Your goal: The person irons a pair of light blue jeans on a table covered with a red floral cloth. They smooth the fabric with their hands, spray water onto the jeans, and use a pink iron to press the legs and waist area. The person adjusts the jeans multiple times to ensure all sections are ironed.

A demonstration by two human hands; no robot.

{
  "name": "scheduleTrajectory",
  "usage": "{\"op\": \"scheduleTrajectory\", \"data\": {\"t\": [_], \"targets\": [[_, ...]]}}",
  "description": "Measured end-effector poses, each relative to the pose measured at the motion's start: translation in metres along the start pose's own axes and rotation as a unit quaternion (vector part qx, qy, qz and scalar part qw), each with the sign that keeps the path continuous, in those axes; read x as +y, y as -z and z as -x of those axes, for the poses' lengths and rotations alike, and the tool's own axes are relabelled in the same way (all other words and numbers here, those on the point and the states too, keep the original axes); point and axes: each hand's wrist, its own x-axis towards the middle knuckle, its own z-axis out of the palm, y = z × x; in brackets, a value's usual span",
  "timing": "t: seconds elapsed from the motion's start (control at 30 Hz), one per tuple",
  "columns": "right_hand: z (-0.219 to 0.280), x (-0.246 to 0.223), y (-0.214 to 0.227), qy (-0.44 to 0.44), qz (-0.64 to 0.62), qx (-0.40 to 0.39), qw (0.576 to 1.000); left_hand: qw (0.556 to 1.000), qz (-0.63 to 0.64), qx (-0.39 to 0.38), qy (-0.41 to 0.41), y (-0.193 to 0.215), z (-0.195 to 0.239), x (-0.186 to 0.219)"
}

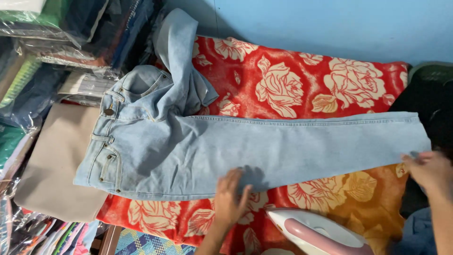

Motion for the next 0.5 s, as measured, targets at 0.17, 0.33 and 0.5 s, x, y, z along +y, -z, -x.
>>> {"op": "scheduleTrajectory", "data": {"t": [0.17,0.33,0.5], "targets": [[0.092,-0.077,-0.008,-0.227,-0.287,-0.147,0.919,0.890,-0.119,0.374,0.232,0.074,0.024,-0.105],[0.046,-0.119,-0.033,-0.427,-0.435,0.038,0.792,0.728,0.127,0.501,0.451,0.138,0.021,-0.210],[-0.083,-0.082,-0.028,-0.316,-0.529,-0.079,0.784,0.696,0.233,0.457,0.503,0.164,0.008,-0.197]]}}
